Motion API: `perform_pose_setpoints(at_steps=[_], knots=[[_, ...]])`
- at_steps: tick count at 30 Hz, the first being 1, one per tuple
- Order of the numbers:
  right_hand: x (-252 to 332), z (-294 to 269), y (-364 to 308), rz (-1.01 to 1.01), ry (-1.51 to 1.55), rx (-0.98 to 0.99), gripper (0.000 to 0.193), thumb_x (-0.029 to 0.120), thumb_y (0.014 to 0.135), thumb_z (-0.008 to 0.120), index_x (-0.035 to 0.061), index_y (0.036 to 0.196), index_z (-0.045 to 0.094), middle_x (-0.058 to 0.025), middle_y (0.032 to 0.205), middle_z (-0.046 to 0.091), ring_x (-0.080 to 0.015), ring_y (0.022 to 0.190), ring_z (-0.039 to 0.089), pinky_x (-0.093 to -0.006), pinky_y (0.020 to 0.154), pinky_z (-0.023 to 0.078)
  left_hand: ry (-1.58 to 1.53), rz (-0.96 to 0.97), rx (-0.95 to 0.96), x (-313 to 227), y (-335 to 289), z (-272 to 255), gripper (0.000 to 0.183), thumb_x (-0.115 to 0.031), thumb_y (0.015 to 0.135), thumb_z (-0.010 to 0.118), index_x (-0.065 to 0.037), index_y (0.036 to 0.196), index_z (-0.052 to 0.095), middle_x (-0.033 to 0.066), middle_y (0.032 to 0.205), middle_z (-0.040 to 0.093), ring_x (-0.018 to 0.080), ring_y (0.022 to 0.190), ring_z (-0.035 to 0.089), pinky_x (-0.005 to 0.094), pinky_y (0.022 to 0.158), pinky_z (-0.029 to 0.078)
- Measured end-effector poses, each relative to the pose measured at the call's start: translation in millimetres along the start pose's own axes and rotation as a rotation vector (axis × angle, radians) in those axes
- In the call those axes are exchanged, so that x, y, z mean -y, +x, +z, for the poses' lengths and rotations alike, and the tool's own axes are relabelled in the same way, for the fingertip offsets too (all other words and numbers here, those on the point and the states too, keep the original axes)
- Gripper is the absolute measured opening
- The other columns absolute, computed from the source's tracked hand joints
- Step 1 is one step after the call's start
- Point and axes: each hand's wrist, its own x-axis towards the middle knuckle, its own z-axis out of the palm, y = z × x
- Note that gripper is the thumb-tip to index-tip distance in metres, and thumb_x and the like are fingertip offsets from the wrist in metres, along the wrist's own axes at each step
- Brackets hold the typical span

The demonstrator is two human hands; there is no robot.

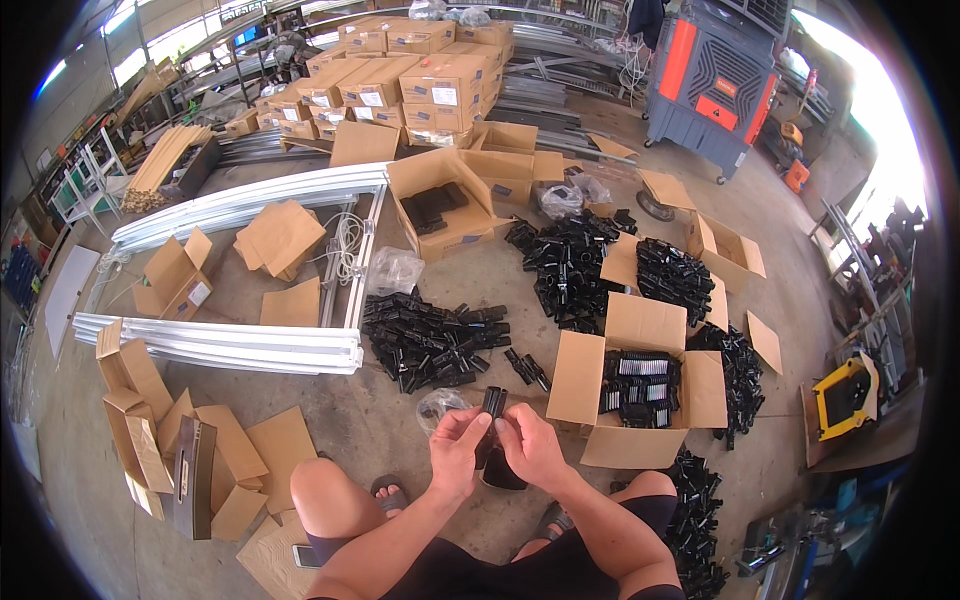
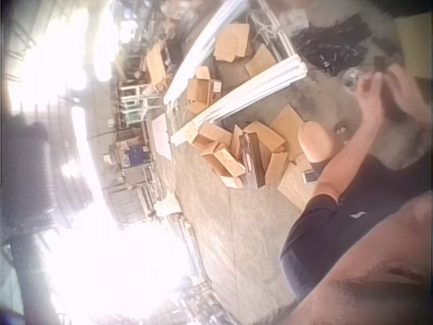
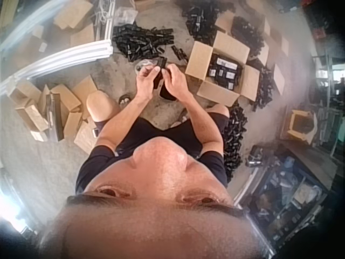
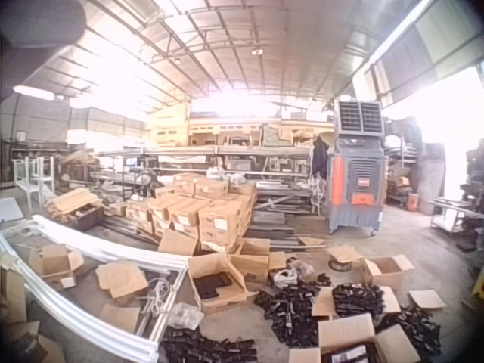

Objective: The person opens a cardboard box using a utility knife, removes black plastic parts from a smaller container, and places them into the box one by one.

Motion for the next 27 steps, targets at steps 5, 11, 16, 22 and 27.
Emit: perform_pose_setpoints(at_steps=[5, 11, 16, 22, 27], knots=[[-2.0, 1.0, -0.6, -0.005, 0.002, -0.001, 0.014, 0.009, 0.096, 0.067, 0.0007, 0.097, 0.055, -0.0185, 0.080, 0.063, -0.0354, 0.065, 0.065, -0.0411, 0.058, 0.050, 0.001, -0.003, 0.002, 0.9, 0.6, -1.7, 0.009, -0.005, 0.097, 0.070, -0.003, 0.106, 0.067, 0.0071, 0.100, 0.074, 0.0134, 0.082, 0.070, 0.0292, 0.074, 0.060], [-0.2, 0.9, 0.2, -0.009, 0.000, -0.008, 0.015, 0.009, 0.095, 0.068, 0.0007, 0.096, 0.055, -0.0188, 0.079, 0.063, -0.0359, 0.065, 0.065, -0.0410, 0.058, 0.050, 0.004, -0.007, 0.004, -0.7, 0.0, -1.3, 0.009, -0.004, 0.097, 0.070, -0.003, 0.106, 0.067, 0.0076, 0.100, 0.074, 0.0136, 0.081, 0.070, 0.0294, 0.073, 0.060], [-0.9, 1.2, -0.3, -0.013, -0.008, -0.013, 0.015, 0.009, 0.096, 0.068, 0.0008, 0.096, 0.055, -0.0189, 0.079, 0.063, -0.0363, 0.066, 0.065, -0.0412, 0.058, 0.050, -0.010, 0.005, 0.011, -1.6, -0.7, 0.4, 0.009, -0.004, 0.097, 0.069, -0.002, 0.106, 0.067, 0.0084, 0.102, 0.074, 0.0143, 0.083, 0.070, 0.0301, 0.074, 0.060], [-1.1, 1.2, -0.9, -0.001, 0.000, -0.006, 0.015, 0.009, 0.096, 0.067, 0.0009, 0.096, 0.055, -0.0188, 0.079, 0.063, -0.0362, 0.065, 0.065, -0.0411, 0.058, 0.050, -0.011, 0.010, 0.016, -1.3, -0.8, 0.3, 0.009, -0.004, 0.097, 0.069, -0.002, 0.106, 0.067, 0.0090, 0.103, 0.074, 0.0148, 0.084, 0.071, 0.0306, 0.075, 0.060], [-2.0, 1.1, -1.1, -0.009, -0.014, -0.001, 0.015, 0.009, 0.096, 0.067, 0.0009, 0.096, 0.055, -0.0187, 0.078, 0.063, -0.0360, 0.065, 0.065, -0.0411, 0.058, 0.050, -0.009, 0.002, 0.017, 0.3, 0.1, -2.0, 0.011, -0.005, 0.097, 0.070, -0.002, 0.107, 0.067, 0.0084, 0.102, 0.074, 0.0144, 0.082, 0.070, 0.0302, 0.073, 0.060]])
